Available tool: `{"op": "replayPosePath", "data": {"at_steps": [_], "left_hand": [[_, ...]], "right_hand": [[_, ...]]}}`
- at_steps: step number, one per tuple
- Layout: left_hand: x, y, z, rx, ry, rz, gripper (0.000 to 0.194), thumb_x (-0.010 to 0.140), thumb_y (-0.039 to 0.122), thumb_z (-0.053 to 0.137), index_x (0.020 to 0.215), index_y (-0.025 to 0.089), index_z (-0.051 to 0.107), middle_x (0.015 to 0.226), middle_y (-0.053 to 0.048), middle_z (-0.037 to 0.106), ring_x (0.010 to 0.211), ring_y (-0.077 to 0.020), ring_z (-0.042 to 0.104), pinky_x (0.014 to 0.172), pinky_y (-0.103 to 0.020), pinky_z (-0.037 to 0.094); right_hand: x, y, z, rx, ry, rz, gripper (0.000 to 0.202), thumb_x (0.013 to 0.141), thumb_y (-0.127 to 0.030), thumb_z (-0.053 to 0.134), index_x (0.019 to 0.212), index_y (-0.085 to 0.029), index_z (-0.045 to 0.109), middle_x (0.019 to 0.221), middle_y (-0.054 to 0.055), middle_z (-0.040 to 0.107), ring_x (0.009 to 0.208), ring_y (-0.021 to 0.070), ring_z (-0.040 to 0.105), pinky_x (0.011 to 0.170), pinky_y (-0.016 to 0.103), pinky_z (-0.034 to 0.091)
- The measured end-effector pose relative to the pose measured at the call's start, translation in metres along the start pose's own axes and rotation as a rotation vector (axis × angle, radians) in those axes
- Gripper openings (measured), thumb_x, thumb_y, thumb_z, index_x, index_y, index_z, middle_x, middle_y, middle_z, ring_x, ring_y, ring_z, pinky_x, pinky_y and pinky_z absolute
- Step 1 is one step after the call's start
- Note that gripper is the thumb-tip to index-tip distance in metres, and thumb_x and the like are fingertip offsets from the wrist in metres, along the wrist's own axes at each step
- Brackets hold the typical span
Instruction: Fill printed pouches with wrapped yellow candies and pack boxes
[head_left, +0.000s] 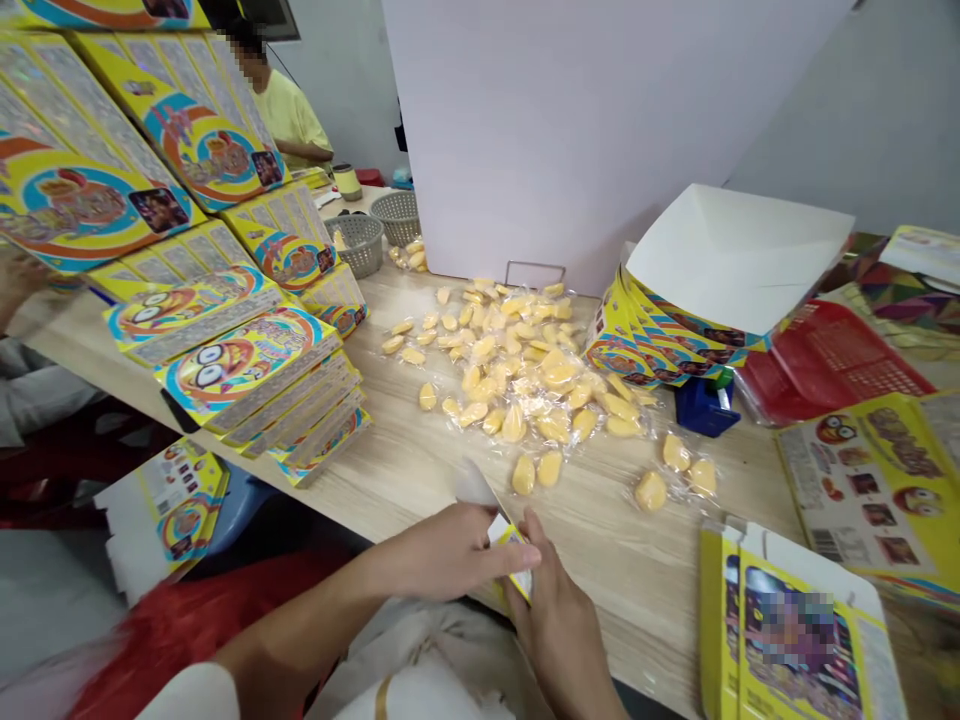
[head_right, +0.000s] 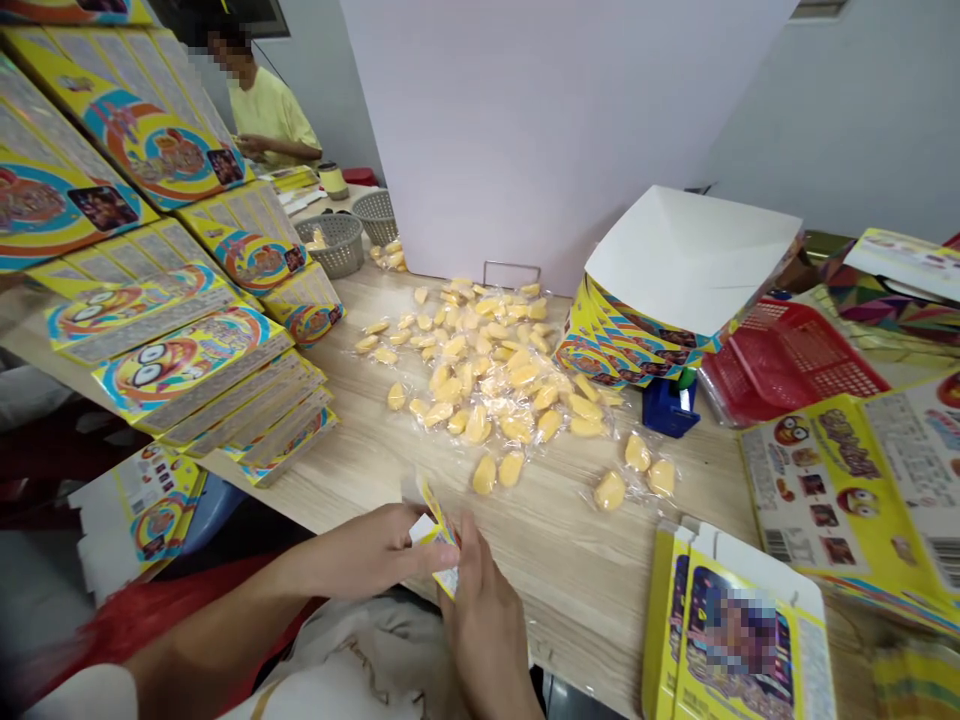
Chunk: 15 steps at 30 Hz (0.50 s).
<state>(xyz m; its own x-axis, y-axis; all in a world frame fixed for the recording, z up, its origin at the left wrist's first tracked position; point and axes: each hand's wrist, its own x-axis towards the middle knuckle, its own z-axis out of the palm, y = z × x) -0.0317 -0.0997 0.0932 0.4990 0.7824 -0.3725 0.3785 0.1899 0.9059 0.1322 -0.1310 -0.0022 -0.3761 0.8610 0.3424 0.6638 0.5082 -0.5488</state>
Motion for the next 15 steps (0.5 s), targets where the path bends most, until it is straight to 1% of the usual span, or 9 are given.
{"op": "replayPosePath", "data": {"at_steps": [2, 3, 6, 7, 8, 10, 11, 13, 15], "left_hand": [[-0.003, 0.012, -0.006, 0.082, 0.019, 0.078, 0.037, 0.089, 0.043, 0.042, 0.084, 0.015, 0.065, 0.082, -0.001, 0.063, 0.077, -0.0140, 0.056, 0.072, -0.022, 0.044], [-0.005, 0.015, -0.009, 0.108, 0.099, 0.132, 0.034, 0.089, 0.040, 0.042, 0.086, 0.015, 0.065, 0.085, -0.002, 0.064, 0.079, -0.0144, 0.057, 0.076, -0.023, 0.044], [-0.009, 0.013, -0.012, 0.161, 0.595, 0.303, 0.028, 0.088, 0.037, 0.047, 0.108, 0.020, 0.058, 0.107, -0.006, 0.061, 0.097, -0.0173, 0.057, 0.095, -0.031, 0.038], [-0.008, 0.009, -0.011, 0.158, 0.715, 0.343, 0.035, 0.086, 0.038, 0.050, 0.118, 0.022, 0.052, 0.119, -0.007, 0.056, 0.104, -0.0187, 0.054, 0.100, -0.034, 0.035], [-0.007, 0.005, -0.009, 0.141, 0.756, 0.358, 0.047, 0.084, 0.040, 0.054, 0.126, 0.024, 0.044, 0.128, -0.009, 0.049, 0.111, -0.0203, 0.051, 0.102, -0.035, 0.033], [-0.002, -0.003, -0.001, 0.064, 0.685, 0.323, 0.068, 0.079, 0.043, 0.060, 0.136, 0.025, 0.029, 0.138, -0.010, 0.039, 0.118, -0.0227, 0.046, 0.100, -0.035, 0.037], [0.001, -0.006, 0.004, 0.013, 0.631, 0.293, 0.072, 0.079, 0.044, 0.060, 0.138, 0.025, 0.023, 0.139, -0.010, 0.038, 0.120, -0.0229, 0.045, 0.098, -0.034, 0.039], [0.007, -0.009, 0.012, -0.082, 0.557, 0.244, 0.066, 0.083, 0.042, 0.054, 0.138, 0.026, 0.021, 0.133, -0.008, 0.044, 0.115, -0.0209, 0.048, 0.094, -0.031, 0.042], [0.013, -0.009, 0.016, -0.153, 0.513, 0.251, 0.050, 0.088, 0.041, 0.046, 0.133, 0.026, 0.029, 0.118, -0.006, 0.053, 0.100, -0.0168, 0.054, 0.086, -0.028, 0.045]], "right_hand": [[0.007, 0.002, -0.012, 0.193, -0.075, 0.040, 0.054, 0.089, -0.021, 0.039, 0.142, -0.019, 0.025, 0.121, 0.013, 0.060, 0.101, 0.0235, 0.063, 0.074, 0.033, 0.056], [0.011, 0.002, -0.019, 0.308, -0.121, 0.113, 0.052, 0.089, -0.023, 0.041, 0.140, -0.019, 0.030, 0.119, 0.012, 0.062, 0.100, 0.0227, 0.063, 0.076, 0.032, 0.055], [0.019, 0.003, -0.036, 0.626, -0.146, 0.489, 0.043, 0.086, -0.039, 0.050, 0.121, -0.016, 0.054, 0.099, 0.009, 0.071, 0.089, 0.0236, 0.067, 0.073, 0.031, 0.055], [0.021, 0.003, -0.040, 0.717, -0.122, 0.605, 0.040, 0.083, -0.043, 0.053, 0.110, -0.015, 0.061, 0.093, 0.009, 0.072, 0.085, 0.0247, 0.068, 0.071, 0.031, 0.056], [0.022, 0.003, -0.043, 0.804, -0.105, 0.690, 0.040, 0.080, -0.047, 0.056, 0.100, -0.014, 0.066, 0.088, 0.009, 0.073, 0.084, 0.0260, 0.068, 0.071, 0.032, 0.056], [0.023, 0.002, -0.045, 0.954, -0.101, 0.784, 0.041, 0.075, -0.052, 0.060, 0.086, -0.014, 0.068, 0.083, 0.010, 0.073, 0.081, 0.0279, 0.068, 0.070, 0.035, 0.056], [0.023, 0.003, -0.044, 1.005, -0.117, 0.792, 0.042, 0.074, -0.053, 0.061, 0.084, -0.013, 0.068, 0.081, 0.010, 0.073, 0.079, 0.0281, 0.068, 0.069, 0.035, 0.056], [0.024, 0.004, -0.043, 1.009, -0.076, 0.751, 0.042, 0.073, -0.052, 0.062, 0.088, -0.014, 0.067, 0.083, 0.009, 0.072, 0.078, 0.0269, 0.067, 0.067, 0.034, 0.056], [0.027, 0.006, -0.041, 0.889, 0.109, 0.676, 0.045, 0.075, -0.048, 0.061, 0.107, -0.016, 0.060, 0.099, 0.010, 0.069, 0.092, 0.0253, 0.064, 0.074, 0.033, 0.053]]}}
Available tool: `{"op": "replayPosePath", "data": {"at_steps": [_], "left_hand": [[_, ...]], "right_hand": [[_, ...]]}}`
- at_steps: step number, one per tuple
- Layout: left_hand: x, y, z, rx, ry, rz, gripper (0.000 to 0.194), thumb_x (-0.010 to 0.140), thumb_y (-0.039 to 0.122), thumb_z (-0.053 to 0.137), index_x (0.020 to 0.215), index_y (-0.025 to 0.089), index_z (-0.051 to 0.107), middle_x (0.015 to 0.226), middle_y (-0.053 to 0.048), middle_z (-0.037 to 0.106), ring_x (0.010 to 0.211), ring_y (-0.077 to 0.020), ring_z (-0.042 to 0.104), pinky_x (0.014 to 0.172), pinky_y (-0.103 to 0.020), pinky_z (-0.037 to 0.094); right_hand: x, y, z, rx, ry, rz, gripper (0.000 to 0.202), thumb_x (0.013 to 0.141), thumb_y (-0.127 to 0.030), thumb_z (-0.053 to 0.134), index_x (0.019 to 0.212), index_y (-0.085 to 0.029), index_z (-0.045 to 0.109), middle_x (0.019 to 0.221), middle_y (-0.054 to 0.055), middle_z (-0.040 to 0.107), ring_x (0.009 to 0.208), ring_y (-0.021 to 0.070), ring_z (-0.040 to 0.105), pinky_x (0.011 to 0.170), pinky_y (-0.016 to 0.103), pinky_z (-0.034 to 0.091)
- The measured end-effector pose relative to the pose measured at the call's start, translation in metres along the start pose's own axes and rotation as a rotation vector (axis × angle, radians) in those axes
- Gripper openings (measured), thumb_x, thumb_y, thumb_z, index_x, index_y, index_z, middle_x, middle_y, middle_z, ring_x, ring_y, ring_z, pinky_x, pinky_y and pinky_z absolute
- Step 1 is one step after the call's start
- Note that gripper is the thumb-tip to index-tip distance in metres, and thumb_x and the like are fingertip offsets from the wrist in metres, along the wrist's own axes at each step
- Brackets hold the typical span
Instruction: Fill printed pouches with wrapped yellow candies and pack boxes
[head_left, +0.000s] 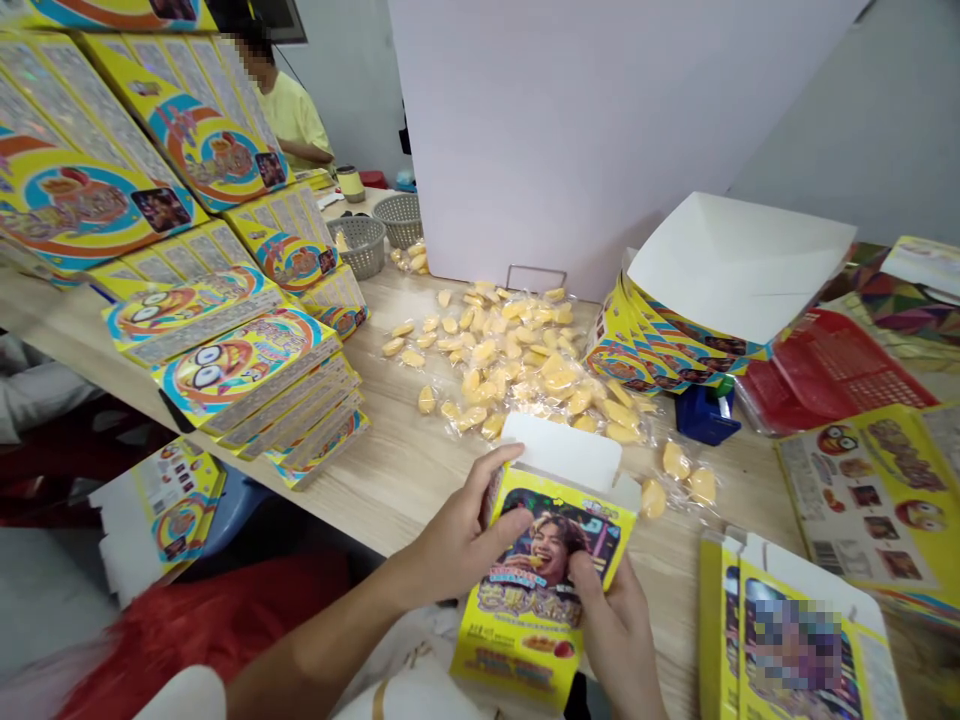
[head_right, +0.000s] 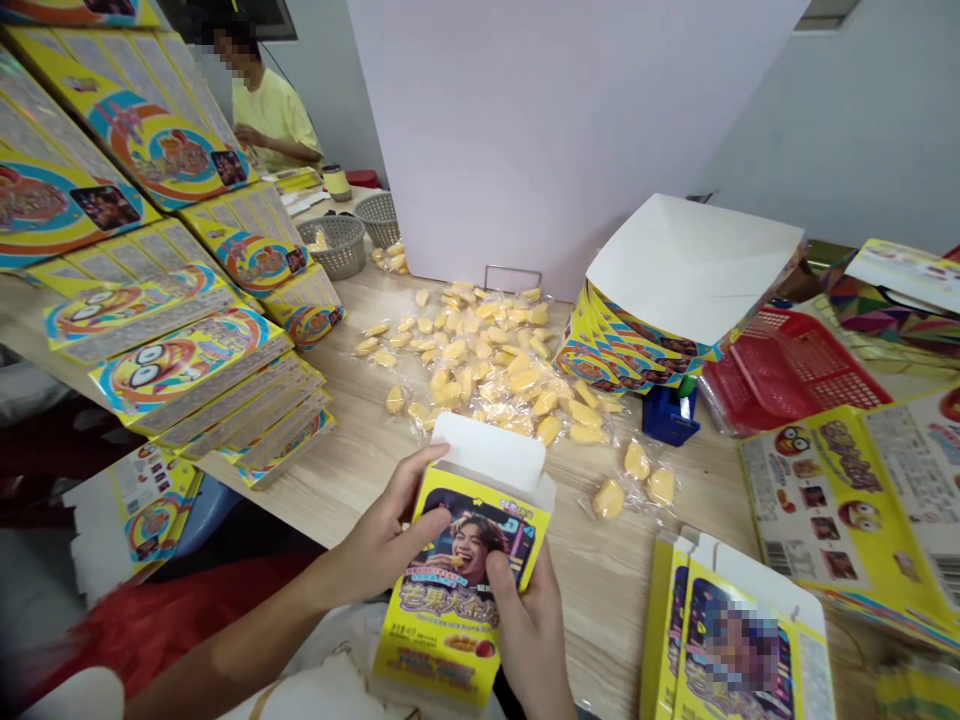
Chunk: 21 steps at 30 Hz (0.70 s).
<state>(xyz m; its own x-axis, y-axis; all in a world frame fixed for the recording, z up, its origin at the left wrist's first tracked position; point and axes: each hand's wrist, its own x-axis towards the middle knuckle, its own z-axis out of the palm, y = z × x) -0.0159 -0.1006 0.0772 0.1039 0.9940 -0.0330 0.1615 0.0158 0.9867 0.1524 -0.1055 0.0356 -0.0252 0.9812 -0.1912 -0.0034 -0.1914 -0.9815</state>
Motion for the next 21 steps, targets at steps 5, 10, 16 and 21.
{"op": "replayPosePath", "data": {"at_steps": [5, 10, 16, 21], "left_hand": [[0.006, -0.003, 0.002, -0.002, -0.013, 0.054, 0.029, 0.089, 0.046, 0.040, 0.103, 0.021, 0.046, 0.087, -0.001, 0.051, 0.075, -0.0121, 0.050, 0.068, -0.023, 0.044], [0.006, -0.006, 0.001, 0.021, -0.075, -0.011, 0.032, 0.089, 0.049, 0.039, 0.101, 0.020, 0.049, 0.076, 0.002, 0.049, 0.066, -0.0109, 0.045, 0.063, -0.022, 0.040], [0.008, -0.013, 0.004, -0.033, 0.074, -0.033, 0.031, 0.090, 0.045, 0.041, 0.111, 0.023, 0.047, 0.094, -0.001, 0.053, 0.075, -0.0113, 0.049, 0.068, -0.023, 0.041], [0.004, -0.011, 0.002, -0.008, 0.072, 0.041, 0.026, 0.090, 0.043, 0.041, 0.102, 0.021, 0.046, 0.085, 0.000, 0.055, 0.074, -0.0127, 0.052, 0.070, -0.024, 0.042]], "right_hand": [[0.014, -0.004, -0.005, -0.083, 0.275, -0.292, 0.037, 0.079, -0.039, 0.058, 0.111, -0.020, 0.056, 0.110, 0.009, 0.063, 0.100, 0.0222, 0.060, 0.078, 0.031, 0.049], [0.026, -0.008, -0.008, -0.037, 0.259, -0.281, 0.019, 0.078, -0.036, 0.061, 0.070, -0.020, 0.057, 0.066, -0.001, 0.059, 0.061, 0.0139, 0.056, 0.055, 0.023, 0.044], [0.034, -0.019, -0.013, 0.241, -0.116, -0.127, 0.039, 0.085, -0.030, 0.056, 0.123, -0.030, 0.048, 0.110, 0.007, 0.064, 0.093, 0.0193, 0.063, 0.074, 0.033, 0.051], [0.041, -0.032, -0.025, 0.114, -0.374, -0.256, 0.011, 0.078, -0.034, 0.065, 0.077, -0.023, 0.062, 0.122, 0.006, 0.058, 0.106, 0.0248, 0.058, 0.085, 0.040, 0.047]]}}
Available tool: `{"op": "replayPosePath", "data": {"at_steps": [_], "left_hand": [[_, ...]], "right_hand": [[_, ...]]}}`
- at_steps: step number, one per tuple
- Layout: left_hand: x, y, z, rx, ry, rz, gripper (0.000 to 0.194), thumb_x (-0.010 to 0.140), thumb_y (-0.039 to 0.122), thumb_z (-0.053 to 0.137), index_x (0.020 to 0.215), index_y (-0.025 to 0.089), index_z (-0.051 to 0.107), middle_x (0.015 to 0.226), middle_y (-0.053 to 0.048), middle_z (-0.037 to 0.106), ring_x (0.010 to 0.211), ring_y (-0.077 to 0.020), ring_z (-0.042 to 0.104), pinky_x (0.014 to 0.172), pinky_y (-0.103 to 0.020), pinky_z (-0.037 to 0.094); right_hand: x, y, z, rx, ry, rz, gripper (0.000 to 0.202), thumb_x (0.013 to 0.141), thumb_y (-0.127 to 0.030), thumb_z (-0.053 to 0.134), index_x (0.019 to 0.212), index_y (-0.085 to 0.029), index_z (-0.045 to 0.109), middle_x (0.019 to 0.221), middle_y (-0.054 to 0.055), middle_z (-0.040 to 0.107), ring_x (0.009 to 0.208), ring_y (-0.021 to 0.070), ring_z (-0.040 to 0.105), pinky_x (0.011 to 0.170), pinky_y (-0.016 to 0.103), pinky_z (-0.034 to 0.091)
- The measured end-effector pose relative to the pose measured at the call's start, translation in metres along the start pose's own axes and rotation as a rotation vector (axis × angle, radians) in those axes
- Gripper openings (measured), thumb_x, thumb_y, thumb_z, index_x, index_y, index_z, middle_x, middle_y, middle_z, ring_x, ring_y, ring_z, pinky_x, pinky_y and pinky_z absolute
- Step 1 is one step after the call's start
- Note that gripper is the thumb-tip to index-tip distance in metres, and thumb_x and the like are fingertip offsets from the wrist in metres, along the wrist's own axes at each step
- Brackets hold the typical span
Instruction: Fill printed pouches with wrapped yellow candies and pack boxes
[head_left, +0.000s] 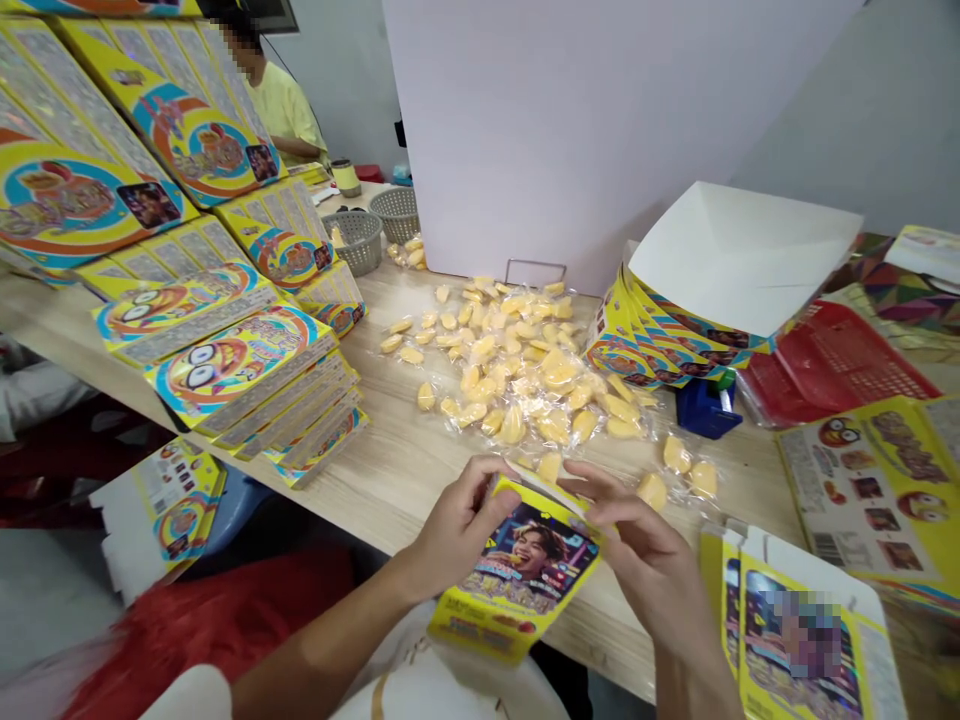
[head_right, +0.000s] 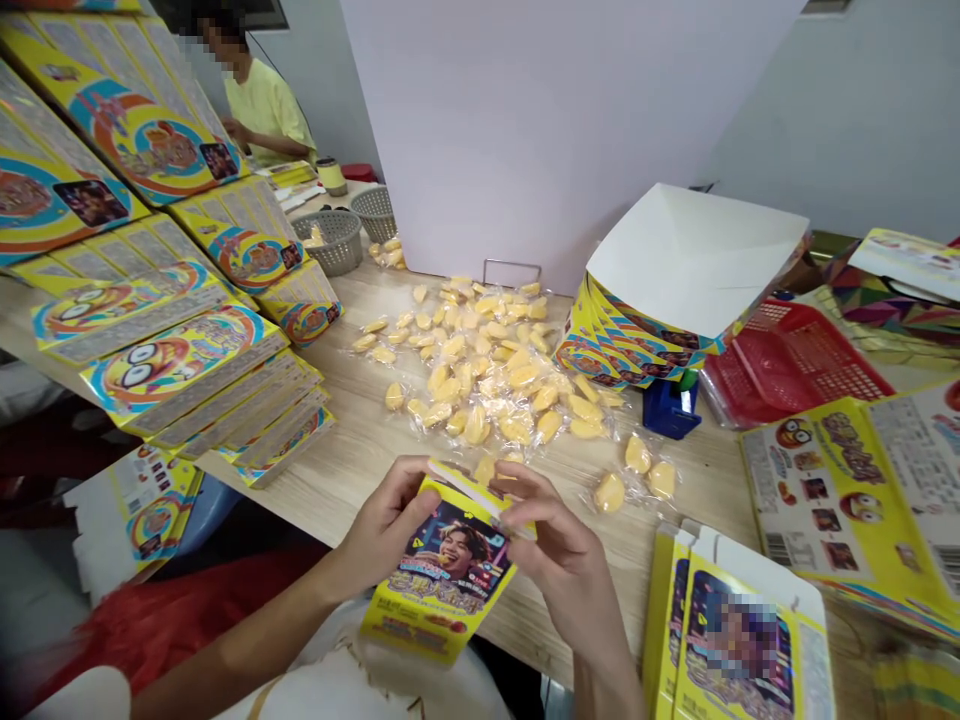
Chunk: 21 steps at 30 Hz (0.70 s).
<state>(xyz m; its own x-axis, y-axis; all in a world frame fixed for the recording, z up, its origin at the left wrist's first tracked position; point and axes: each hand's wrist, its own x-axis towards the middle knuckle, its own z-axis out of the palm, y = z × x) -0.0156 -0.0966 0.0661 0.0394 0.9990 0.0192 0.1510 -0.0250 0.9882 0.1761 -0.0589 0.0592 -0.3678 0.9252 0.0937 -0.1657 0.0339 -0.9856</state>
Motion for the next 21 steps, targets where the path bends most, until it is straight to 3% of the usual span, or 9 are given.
{"op": "replayPosePath", "data": {"at_steps": [3, 7, 10, 13, 17, 19, 21], "left_hand": [[-0.002, 0.005, -0.003, 0.167, -0.097, 0.056, 0.023, 0.090, 0.041, 0.043, 0.101, 0.021, 0.047, 0.087, 0.000, 0.057, 0.073, -0.0123, 0.052, 0.070, -0.024, 0.041], [-0.008, 0.001, -0.005, 0.257, -0.146, 0.068, 0.026, 0.089, 0.041, 0.045, 0.106, 0.022, 0.041, 0.081, 0.001, 0.055, 0.066, -0.0112, 0.049, 0.063, -0.023, 0.040], [-0.011, -0.006, -0.004, 0.189, -0.183, 0.154, 0.034, 0.090, 0.039, 0.045, 0.116, 0.023, 0.031, 0.092, -0.003, 0.057, 0.076, -0.0131, 0.054, 0.068, -0.025, 0.042], [-0.012, -0.006, -0.005, 0.182, -0.203, 0.218, 0.047, 0.090, 0.036, 0.046, 0.128, 0.025, 0.022, 0.106, -0.007, 0.058, 0.087, -0.0155, 0.058, 0.075, -0.028, 0.045], [-0.010, 0.002, -0.010, 0.216, -0.227, 0.273, 0.036, 0.091, 0.030, 0.043, 0.127, 0.029, 0.039, 0.116, -0.006, 0.057, 0.102, -0.0169, 0.056, 0.087, -0.029, 0.043], [-0.009, 0.004, -0.011, 0.152, -0.212, 0.272, 0.026, 0.092, 0.027, 0.042, 0.117, 0.026, 0.050, 0.107, -0.004, 0.060, 0.098, -0.0149, 0.057, 0.086, -0.026, 0.043], [-0.008, 0.005, -0.012, 0.095, -0.158, 0.242, 0.021, 0.092, 0.027, 0.042, 0.108, 0.023, 0.055, 0.099, -0.004, 0.061, 0.090, -0.0130, 0.058, 0.080, -0.024, 0.044]], "right_hand": [[0.006, -0.008, 0.003, -0.035, -0.024, 0.115, 0.020, 0.076, -0.036, 0.066, 0.070, -0.022, 0.054, 0.105, 0.004, 0.065, 0.097, 0.0191, 0.061, 0.079, 0.031, 0.048], [0.010, -0.012, 0.008, -0.169, -0.056, 0.219, 0.016, 0.076, -0.034, 0.066, 0.086, -0.022, 0.062, 0.090, 0.003, 0.067, 0.085, 0.0161, 0.062, 0.075, 0.026, 0.049], [0.009, -0.010, 0.008, -0.223, -0.024, 0.205, 0.014, 0.076, -0.033, 0.067, 0.084, -0.022, 0.066, 0.087, 0.002, 0.067, 0.080, 0.0147, 0.062, 0.072, 0.024, 0.049], [0.007, -0.012, 0.005, -0.209, -0.043, 0.092, 0.004, 0.076, -0.025, 0.068, 0.080, -0.026, 0.068, 0.091, 0.000, 0.066, 0.088, 0.0134, 0.061, 0.077, 0.021, 0.048], [0.007, -0.023, -0.002, -0.243, -0.275, -0.028, 0.023, 0.082, -0.018, 0.060, 0.094, -0.035, 0.069, 0.107, 0.001, 0.062, 0.102, 0.0146, 0.058, 0.085, 0.025, 0.047], [0.004, -0.025, -0.006, -0.292, -0.405, -0.016, 0.029, 0.086, -0.021, 0.054, 0.108, -0.036, 0.065, 0.120, 0.003, 0.058, 0.113, 0.0172, 0.053, 0.092, 0.029, 0.044], [-0.001, -0.020, -0.009, -0.283, -0.422, 0.044, 0.031, 0.089, -0.025, 0.050, 0.116, -0.036, 0.060, 0.127, 0.003, 0.055, 0.119, 0.0186, 0.048, 0.098, 0.032, 0.040]]}}
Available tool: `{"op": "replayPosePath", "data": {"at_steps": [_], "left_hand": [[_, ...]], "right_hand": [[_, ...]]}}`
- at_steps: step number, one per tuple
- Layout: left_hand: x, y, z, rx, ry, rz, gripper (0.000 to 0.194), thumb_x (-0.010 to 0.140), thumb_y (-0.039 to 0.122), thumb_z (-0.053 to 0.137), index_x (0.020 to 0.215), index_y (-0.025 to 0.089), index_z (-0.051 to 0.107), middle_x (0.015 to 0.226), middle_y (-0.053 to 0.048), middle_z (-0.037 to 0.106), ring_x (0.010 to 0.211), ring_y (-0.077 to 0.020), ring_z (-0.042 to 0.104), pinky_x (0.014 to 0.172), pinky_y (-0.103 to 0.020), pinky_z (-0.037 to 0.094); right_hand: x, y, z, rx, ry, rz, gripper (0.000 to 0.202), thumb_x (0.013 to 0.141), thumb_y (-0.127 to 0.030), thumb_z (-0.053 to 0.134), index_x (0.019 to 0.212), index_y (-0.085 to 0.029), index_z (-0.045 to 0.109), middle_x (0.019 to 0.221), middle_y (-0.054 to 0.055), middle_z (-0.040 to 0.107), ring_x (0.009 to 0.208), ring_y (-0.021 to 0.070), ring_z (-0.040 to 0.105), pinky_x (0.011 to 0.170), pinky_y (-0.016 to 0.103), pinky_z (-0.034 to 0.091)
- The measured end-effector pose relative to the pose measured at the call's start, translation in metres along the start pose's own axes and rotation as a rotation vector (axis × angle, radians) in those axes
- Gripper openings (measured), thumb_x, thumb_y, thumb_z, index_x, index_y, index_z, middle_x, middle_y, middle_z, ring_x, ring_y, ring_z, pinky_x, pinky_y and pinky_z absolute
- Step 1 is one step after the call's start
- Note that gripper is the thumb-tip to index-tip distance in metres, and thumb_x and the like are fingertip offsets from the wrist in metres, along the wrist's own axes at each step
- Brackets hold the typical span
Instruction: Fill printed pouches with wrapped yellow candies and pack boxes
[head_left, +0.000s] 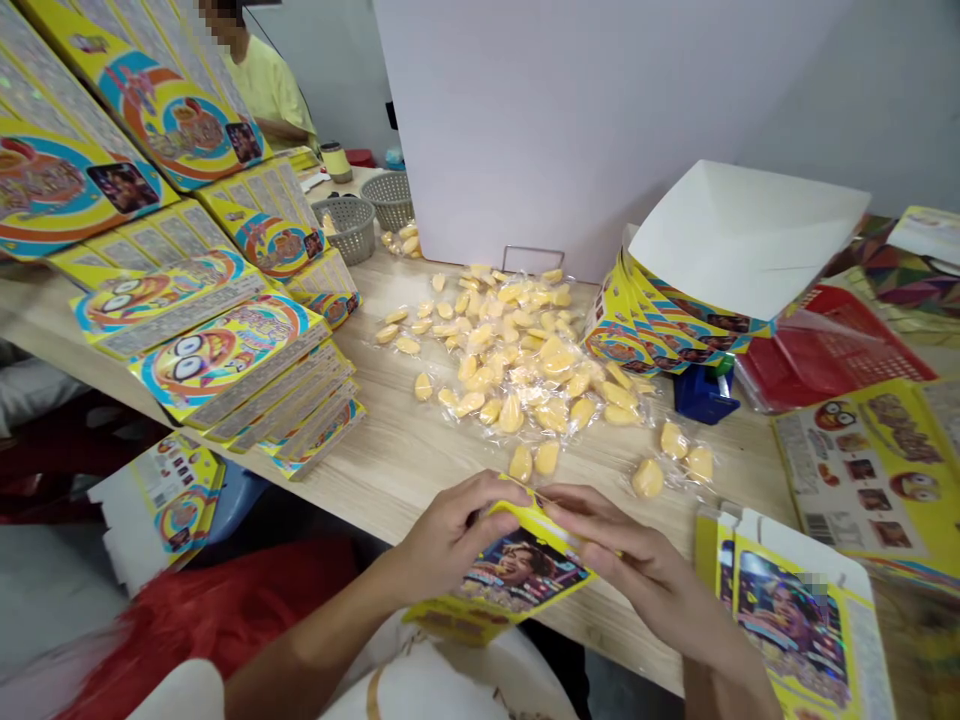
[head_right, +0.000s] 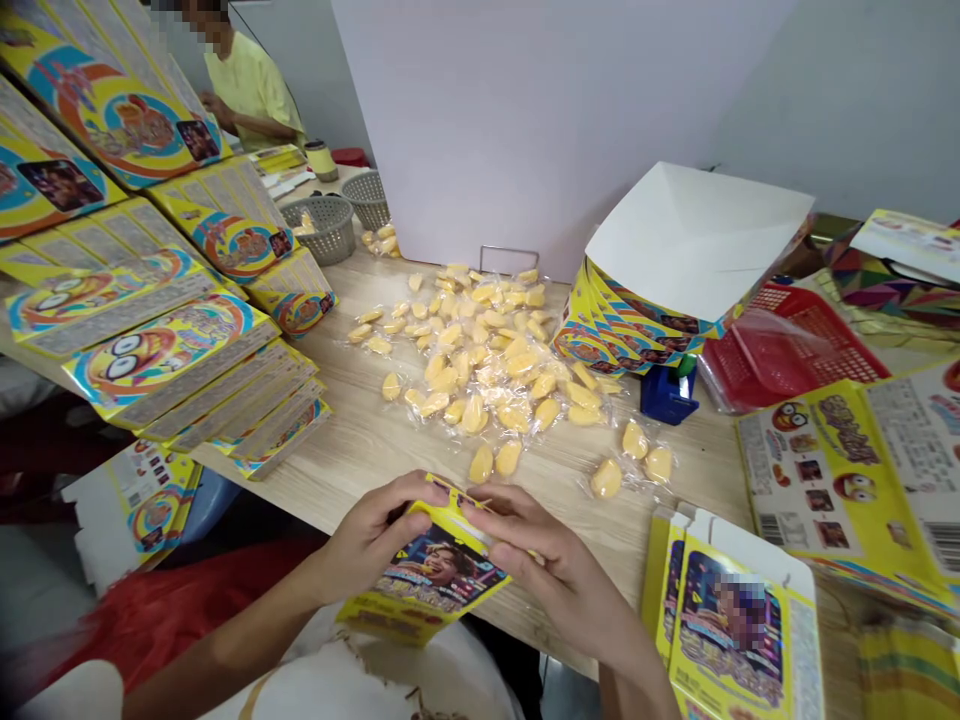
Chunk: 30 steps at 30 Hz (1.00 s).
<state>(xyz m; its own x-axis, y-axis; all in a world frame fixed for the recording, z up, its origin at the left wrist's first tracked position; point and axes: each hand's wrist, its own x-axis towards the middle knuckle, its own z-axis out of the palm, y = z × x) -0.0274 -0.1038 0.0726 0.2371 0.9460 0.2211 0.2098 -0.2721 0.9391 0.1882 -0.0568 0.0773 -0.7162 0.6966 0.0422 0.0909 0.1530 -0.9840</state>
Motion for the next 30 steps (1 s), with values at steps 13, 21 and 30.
{"op": "replayPosePath", "data": {"at_steps": [13, 21, 30], "left_hand": [[0.008, 0.002, 0.001, -0.003, 0.136, -0.140, 0.019, 0.091, 0.030, 0.044, 0.102, 0.022, 0.058, 0.098, -0.003, 0.063, 0.089, -0.0132, 0.058, 0.078, -0.021, 0.045], [0.016, -0.013, -0.028, 0.142, 0.327, -0.245, 0.022, 0.087, 0.039, 0.048, 0.095, 0.023, 0.060, 0.099, -0.002, 0.063, 0.089, -0.0143, 0.060, 0.077, -0.021, 0.048], [0.013, -0.026, -0.027, 0.119, 0.316, -0.358, 0.024, 0.085, 0.041, 0.049, 0.096, 0.023, 0.060, 0.102, -0.002, 0.062, 0.086, -0.0144, 0.060, 0.073, -0.021, 0.049]], "right_hand": [[-0.005, 0.018, 0.001, 0.081, 0.175, -0.079, 0.027, 0.085, -0.035, 0.056, 0.111, -0.035, 0.064, 0.130, 0.005, 0.053, 0.122, 0.0229, 0.046, 0.097, 0.039, 0.041], [0.030, 0.111, -0.175, -0.178, 1.265, 0.422, 0.034, 0.088, -0.037, 0.047, 0.108, -0.012, 0.059, 0.099, 0.011, 0.063, 0.091, 0.0225, 0.060, 0.084, 0.043, 0.047], [0.034, 0.157, -0.233, 0.153, 1.163, 0.581, 0.020, 0.089, -0.028, 0.053, 0.104, -0.015, 0.057, 0.097, 0.004, 0.061, 0.076, 0.0130, 0.060, 0.065, 0.030, 0.053]]}}
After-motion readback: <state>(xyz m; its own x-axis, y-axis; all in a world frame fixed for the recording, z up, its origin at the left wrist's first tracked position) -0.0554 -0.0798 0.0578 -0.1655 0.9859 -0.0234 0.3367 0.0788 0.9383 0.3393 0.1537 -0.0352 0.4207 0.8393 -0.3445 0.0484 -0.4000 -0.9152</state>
